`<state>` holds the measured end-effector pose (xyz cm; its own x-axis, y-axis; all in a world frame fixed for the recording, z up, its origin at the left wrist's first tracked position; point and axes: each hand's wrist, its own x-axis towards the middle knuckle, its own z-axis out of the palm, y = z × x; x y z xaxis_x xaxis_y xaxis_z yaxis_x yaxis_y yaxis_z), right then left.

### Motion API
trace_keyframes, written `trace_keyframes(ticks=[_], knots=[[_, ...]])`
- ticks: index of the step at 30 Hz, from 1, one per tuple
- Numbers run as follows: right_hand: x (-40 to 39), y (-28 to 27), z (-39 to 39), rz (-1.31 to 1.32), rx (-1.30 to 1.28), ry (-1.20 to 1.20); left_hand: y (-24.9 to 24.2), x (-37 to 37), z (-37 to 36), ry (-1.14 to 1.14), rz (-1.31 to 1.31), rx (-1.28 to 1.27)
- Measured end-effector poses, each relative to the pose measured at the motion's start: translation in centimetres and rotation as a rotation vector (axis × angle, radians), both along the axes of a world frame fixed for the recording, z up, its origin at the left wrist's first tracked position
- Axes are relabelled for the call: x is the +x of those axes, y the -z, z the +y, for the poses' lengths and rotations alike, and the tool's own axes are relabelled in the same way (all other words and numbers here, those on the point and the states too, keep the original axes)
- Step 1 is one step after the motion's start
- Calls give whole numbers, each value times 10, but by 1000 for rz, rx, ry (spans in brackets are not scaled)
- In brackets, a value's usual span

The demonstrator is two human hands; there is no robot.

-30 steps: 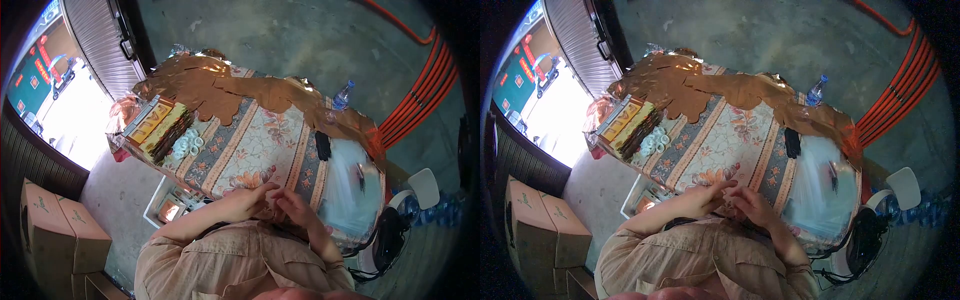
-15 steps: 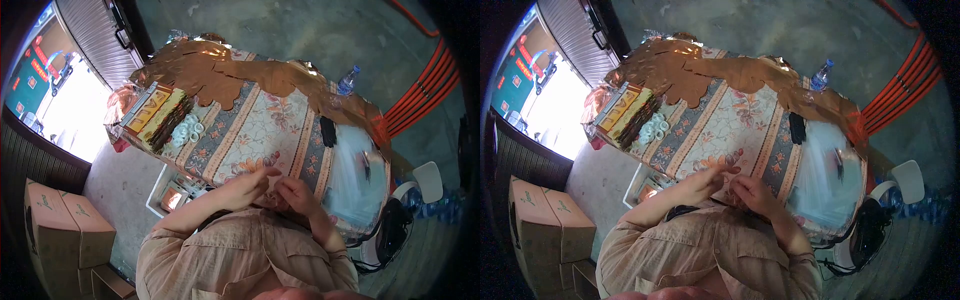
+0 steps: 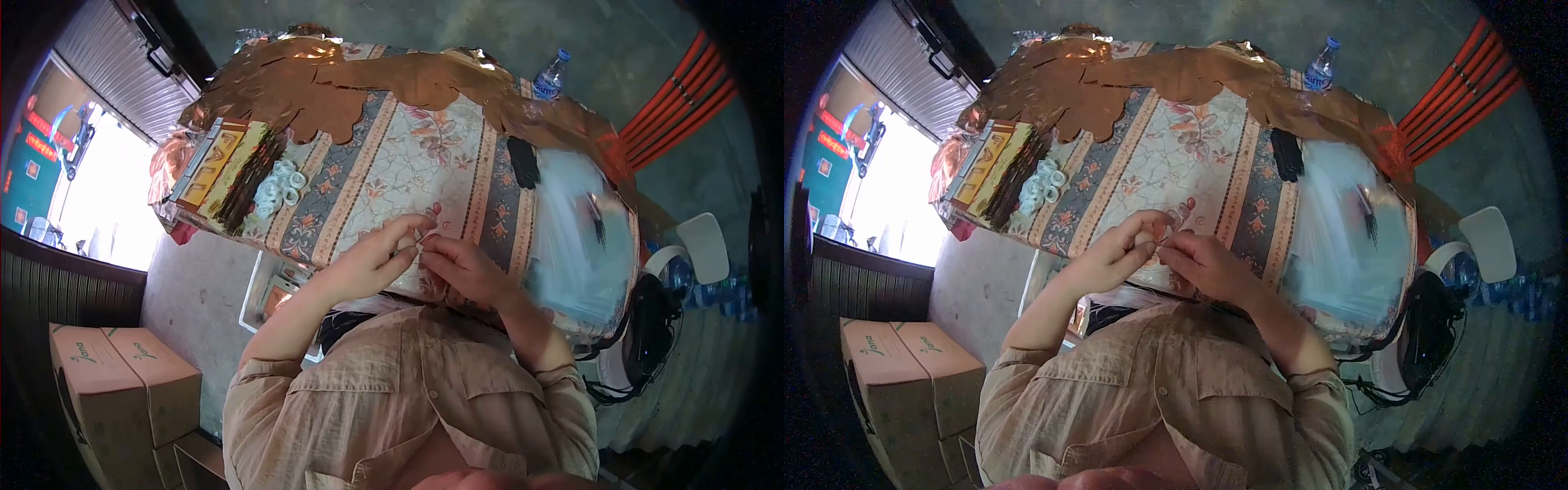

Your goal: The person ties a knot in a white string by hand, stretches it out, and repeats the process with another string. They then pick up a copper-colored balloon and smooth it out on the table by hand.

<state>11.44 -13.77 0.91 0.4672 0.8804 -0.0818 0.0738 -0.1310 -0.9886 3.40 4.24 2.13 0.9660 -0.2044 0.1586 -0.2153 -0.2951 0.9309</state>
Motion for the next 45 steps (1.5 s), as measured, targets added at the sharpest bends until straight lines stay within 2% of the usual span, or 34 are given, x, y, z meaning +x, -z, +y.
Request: trace_keyframes(ticks=[1, 3, 4, 6, 7, 9, 10, 12, 13, 15, 16, 18, 19, 21, 22, 24, 25, 27, 28, 30, 31, 33, 34, 36, 37, 39, 40, 42, 43, 45], knots=[[0, 0, 0, -1, 3, -1, 0, 0, -1, -3, 9, 42], [3, -3, -2, 317, 109, -67, 1, 2, -4, -11, 9, 89], [4, -3, -3, 311, 111, -71, 6, 3, -7, -57, -3, 22], [4, -3, -4, 464, 323, 138, 19, 3, -14, -105, -21, -44], [4, -5, -5, 458, 325, 133, 29, 3, -17, -138, -53, 14], [6, -9, -9, 173, 289, 313, 30, -3, -29, -172, -69, 120], [10, -3, -10, 169, 289, 309, 26, -4, -29, -176, -73, 119], [17, 10, -10, -789, 256, 249, 19, -6, -28, -28, -168, 299], [17, 8, -16, -792, 255, 242, 12, -6, -27, -34, -170, 296], [10, -3, -28, 32, 10, -175, -1, -2, -21, -159, -129, 121], [8, -6, -30, 30, 10, -180, 2, -1, -21, -164, -131, 122], [3, -12, -33, 263, 286, -60, 11, 0, -25, -50, -77, 235], [4, -17, -32, 262, 288, -60, 9, -1, -26, -49, -79, 237], [7, -25, -28, -174, 121, 229, 2, -3, -29, 68, -47, 171], [8, -23, -30, -175, 120, 229, 1, -3, -27, 68, -49, 169], [7, -17, -36, -38, -71, -108, 0, -2, -23, -17, 19, -63], [4, -18, -37, -37, -73, -117, 2, -3, -24, -25, 19, -66], [-4, -26, -37, 133, 260, -52, 6, -2, -26, 50, -33, 89], [0, -21, -35, 134, 261, -52, 2, -3, -26, 50, -32, 90], [13, -10, -29, -522, 107, 189, -10, -5, -27, 167, 270, -6], [12, -12, -33, -524, 107, 189, -7, -3, -24, 167, 268, -6], [8, -20, -41, 74, 38, -265, 3, 2, -17, 35, 17, -105], [6, -24, -39, 76, 36, -268, 4, 1, -18, 32, 19, -107], [0, -30, -36, 231, 342, -11, 0, 0, -24, 93, 97, 1], [5, -24, -33, 230, 342, -6, -10, -2, -30, 110, -55, -103], [18, -10, -22, -495, 233, 186, -9, -2, -26, 56, 9, -139], [16, -15, -27, -497, 232, 184, -8, 0, -23, -8, 72, -175], [7, -34, -38, 168, 100, -231, -1, 5, -19, -20, -2, -135], [6, -33, -37, 173, 99, -231, 2, 6, -18, -25, -77, -89], [5, -32, -31, 241, 364, 16, 1, 2, -22, 38, -15, -64]])
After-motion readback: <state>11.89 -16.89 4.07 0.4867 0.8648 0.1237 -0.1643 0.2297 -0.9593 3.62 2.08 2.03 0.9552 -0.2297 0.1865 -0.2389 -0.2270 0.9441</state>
